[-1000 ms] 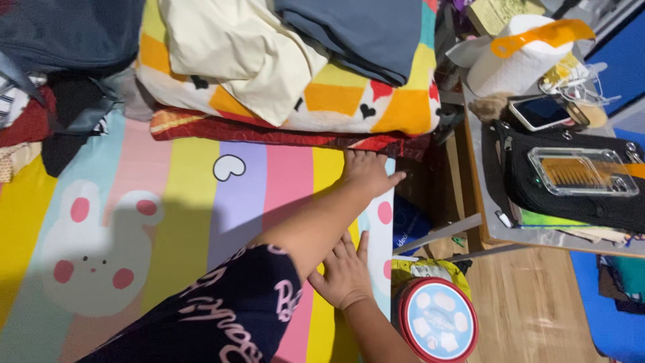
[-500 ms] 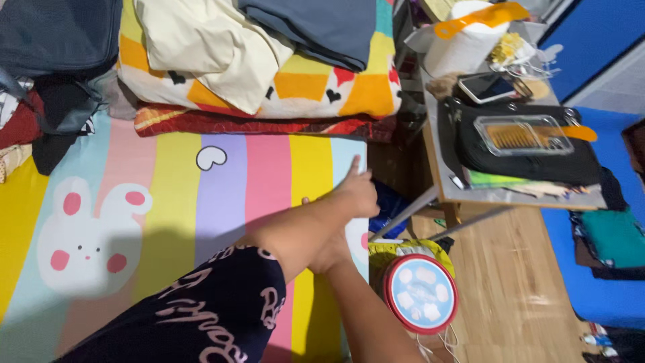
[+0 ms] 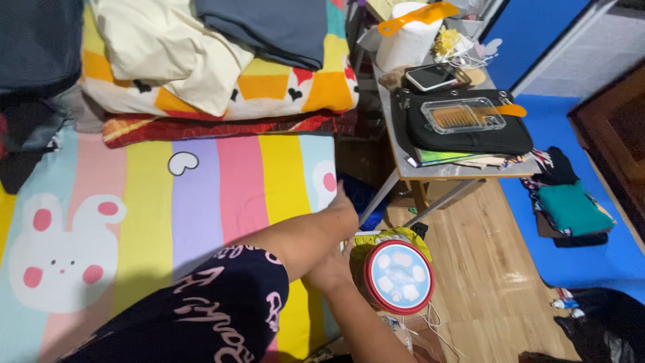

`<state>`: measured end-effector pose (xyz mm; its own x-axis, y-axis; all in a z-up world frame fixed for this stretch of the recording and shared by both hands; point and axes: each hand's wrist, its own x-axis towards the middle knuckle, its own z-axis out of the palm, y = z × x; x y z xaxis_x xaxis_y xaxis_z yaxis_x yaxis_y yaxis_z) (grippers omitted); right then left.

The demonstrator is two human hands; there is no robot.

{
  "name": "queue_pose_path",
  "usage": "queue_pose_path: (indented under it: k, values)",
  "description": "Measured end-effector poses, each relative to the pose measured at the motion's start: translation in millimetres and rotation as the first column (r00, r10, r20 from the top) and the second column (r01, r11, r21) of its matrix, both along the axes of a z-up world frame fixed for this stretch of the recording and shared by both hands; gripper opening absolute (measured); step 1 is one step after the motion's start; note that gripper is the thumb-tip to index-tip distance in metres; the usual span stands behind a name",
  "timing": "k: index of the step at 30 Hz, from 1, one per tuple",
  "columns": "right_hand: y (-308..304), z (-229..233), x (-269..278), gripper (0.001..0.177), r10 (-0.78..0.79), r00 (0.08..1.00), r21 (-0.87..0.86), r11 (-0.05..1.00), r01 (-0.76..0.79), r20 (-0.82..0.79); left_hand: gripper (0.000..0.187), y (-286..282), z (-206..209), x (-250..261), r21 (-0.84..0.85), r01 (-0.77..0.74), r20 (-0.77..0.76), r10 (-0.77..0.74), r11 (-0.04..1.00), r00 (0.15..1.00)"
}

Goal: The person makes a bed by first clearing items off the mattress, including a cardboard box, a red handbag, a black jacket, and a pink hanger. They then spread a colorful striped sheet over the mattress, tucking the edges under and smoothing the surface.

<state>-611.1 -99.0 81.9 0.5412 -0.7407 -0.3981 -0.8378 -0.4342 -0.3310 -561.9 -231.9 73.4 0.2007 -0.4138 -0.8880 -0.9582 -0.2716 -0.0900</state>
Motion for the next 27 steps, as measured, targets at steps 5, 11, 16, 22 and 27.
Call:
queue_pose_path:
  k: [5, 11, 16, 22, 27]
  values:
    - [-3.9, -26.0, -20.0, 0.091, -0.419, 0.837, 0.028, 0.898, 0.438, 0.35, 0.057, -11.3, -3.3, -6.4, -0.373, 0.503, 0.04, -0.528, 0.78, 0.848]
    - [-34.8, -68.9, -48.2, 0.103, -0.648, 0.73, 0.57, 0.691, 0.445, 0.215, 0.05, -13.8, -23.1, 9.9, -0.151, 0.721, 0.186, -0.697, 0.676, 0.693]
    - [-52.6, -105.7, -66.7, 0.098, -0.668, 0.717, 0.713, 0.601, 0.362, 0.2, 0.059, -8.5, -29.3, -14.3, -0.002, 0.762, 0.205, -0.746, 0.647, 0.634]
    - [-50.5, -130.2, -62.0, 0.076, -0.601, 0.768, 0.668, 0.668, 0.328, 0.224, 0.066, 0.8, -42.3, -15.1, -0.054, 0.748, 0.186, -0.729, 0.662, 0.659]
    - [-28.8, -107.7, -47.2, 0.077, -0.546, 0.827, 0.318, 0.814, 0.486, 0.136, 0.033, 11.1, -50.9, -6.0, -0.579, 0.462, 0.03, -0.548, 0.672, 0.836]
